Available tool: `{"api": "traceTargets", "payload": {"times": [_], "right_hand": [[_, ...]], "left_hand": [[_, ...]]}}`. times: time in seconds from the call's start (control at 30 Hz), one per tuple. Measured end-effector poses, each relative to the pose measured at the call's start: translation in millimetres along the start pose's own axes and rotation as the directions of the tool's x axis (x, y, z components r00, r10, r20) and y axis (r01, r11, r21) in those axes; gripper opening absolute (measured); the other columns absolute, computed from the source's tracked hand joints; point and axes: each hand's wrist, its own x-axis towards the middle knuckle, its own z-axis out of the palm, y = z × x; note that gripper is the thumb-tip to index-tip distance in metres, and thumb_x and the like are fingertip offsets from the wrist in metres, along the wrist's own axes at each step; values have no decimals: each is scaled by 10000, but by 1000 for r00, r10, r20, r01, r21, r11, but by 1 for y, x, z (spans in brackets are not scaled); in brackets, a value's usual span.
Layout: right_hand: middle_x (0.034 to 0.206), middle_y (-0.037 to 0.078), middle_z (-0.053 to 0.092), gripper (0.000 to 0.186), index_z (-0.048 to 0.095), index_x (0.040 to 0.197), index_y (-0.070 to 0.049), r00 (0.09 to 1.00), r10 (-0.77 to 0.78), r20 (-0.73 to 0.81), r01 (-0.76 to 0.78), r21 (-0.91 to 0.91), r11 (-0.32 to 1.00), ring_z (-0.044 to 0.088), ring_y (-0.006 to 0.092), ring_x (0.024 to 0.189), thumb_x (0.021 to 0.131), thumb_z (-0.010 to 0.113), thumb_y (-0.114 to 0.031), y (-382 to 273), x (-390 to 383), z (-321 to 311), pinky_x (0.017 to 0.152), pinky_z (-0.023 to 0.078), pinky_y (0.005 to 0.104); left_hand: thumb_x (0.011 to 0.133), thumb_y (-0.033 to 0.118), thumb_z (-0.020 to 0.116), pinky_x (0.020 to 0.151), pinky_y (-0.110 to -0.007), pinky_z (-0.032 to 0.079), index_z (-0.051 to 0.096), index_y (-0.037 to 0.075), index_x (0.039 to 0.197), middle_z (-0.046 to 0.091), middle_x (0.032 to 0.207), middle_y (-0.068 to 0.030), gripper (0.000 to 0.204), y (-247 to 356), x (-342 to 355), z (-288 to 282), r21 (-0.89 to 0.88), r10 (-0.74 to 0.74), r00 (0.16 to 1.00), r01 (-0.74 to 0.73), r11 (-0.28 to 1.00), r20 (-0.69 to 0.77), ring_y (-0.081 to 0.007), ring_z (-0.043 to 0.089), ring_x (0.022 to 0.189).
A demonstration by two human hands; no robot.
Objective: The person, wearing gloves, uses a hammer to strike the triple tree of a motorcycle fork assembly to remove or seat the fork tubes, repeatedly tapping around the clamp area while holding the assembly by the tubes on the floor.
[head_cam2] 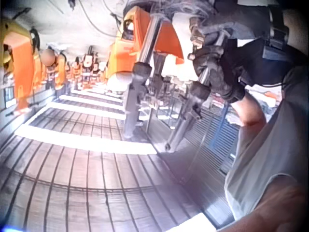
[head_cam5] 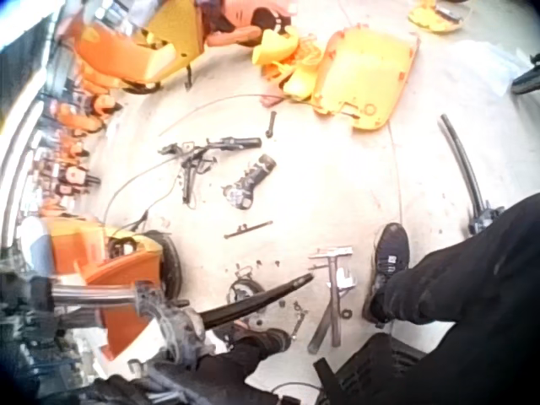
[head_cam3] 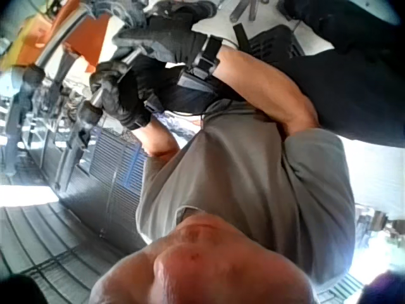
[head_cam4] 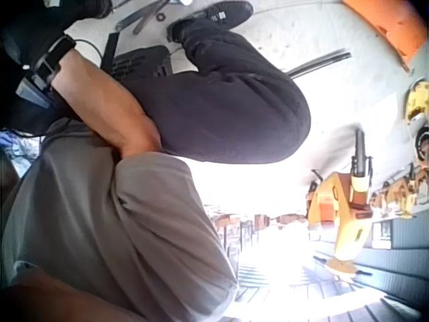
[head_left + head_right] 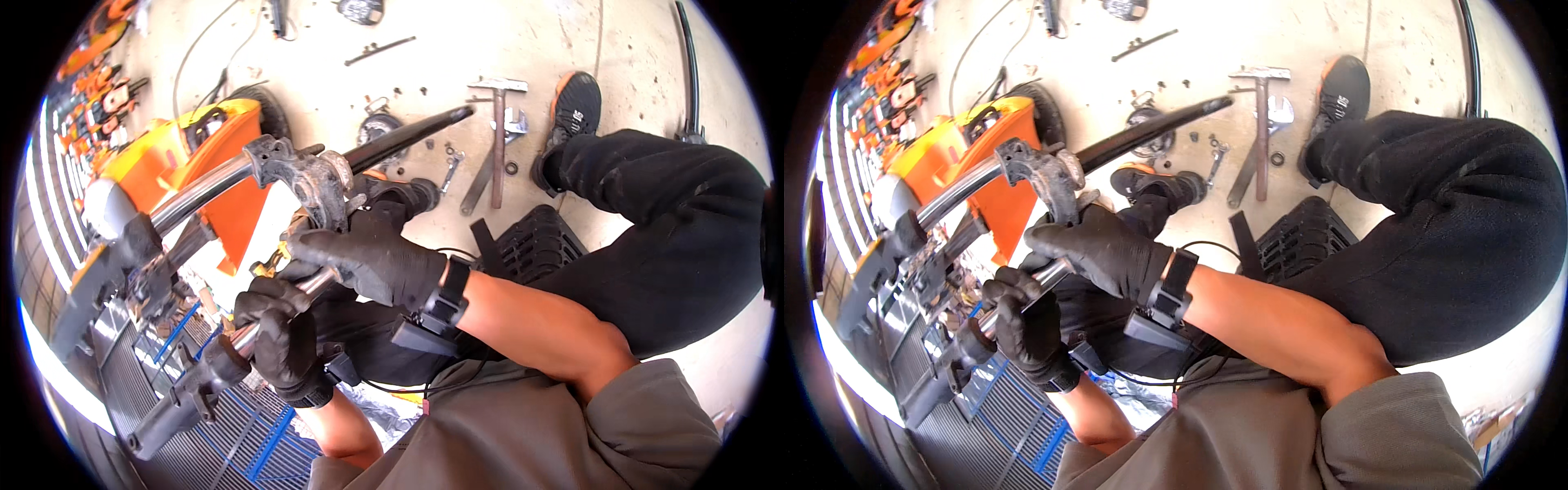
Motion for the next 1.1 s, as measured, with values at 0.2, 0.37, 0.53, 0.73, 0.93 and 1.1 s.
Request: {"api": "traceTargets", "payload": {"times": [0.2,0.37,0.53,0.73,0.93,1.1], "right_hand": [[788,17,645,125,648,883,-6,991,-54,126,122,-620,775,572,71,731,836,699,-111,-64,-48,106,678,480,253],[771,15,625,151,627,886,1,969,-88,232,230,-705,671,557,68,706,847,718,-112,-70,-94,152,625,475,251],[780,7,612,180,621,936,-12,926,-196,322,377,-792,481,547,56,673,849,726,-129,-71,-120,161,602,463,234],[808,9,615,211,614,990,-19,929,-175,328,371,-839,398,556,55,721,854,728,-134,-77,-139,176,620,462,226],[805,1,609,211,617,968,-21,899,-213,383,437,-821,368,551,61,730,845,745,-134,-71,-147,183,638,464,234],[793,2,605,207,624,932,-29,917,-212,338,396,-839,374,548,63,719,835,760,-150,-74,-146,177,630,461,246]], "left_hand": [[927,354,672,936,-428,427,422,111,827,488,867,-50,363,23,-38,12,-416,233,967,-253,873,-99,-194,515,891],[915,289,681,1075,-495,358,511,138,873,571,1045,-6,231,26,-61,28,-622,342,937,-306,720,-65,-179,520,1144],[907,221,666,1108,-488,333,599,102,995,588,1265,-99,162,36,-62,46,-685,459,888,-347,641,-20,-259,481,1271],[912,206,623,1104,-500,337,618,69,1137,558,1321,-145,264,46,-78,59,-658,363,922,-357,663,-135,-309,477,1281],[907,284,599,1076,-493,367,589,72,1179,562,1276,-132,345,41,-75,60,-589,447,886,-426,687,-121,-306,508,1233],[900,301,601,1065,-481,384,582,74,1192,559,1284,-134,370,42,-74,63,-572,446,890,-412,709,-88,-305,511,1228]]}}
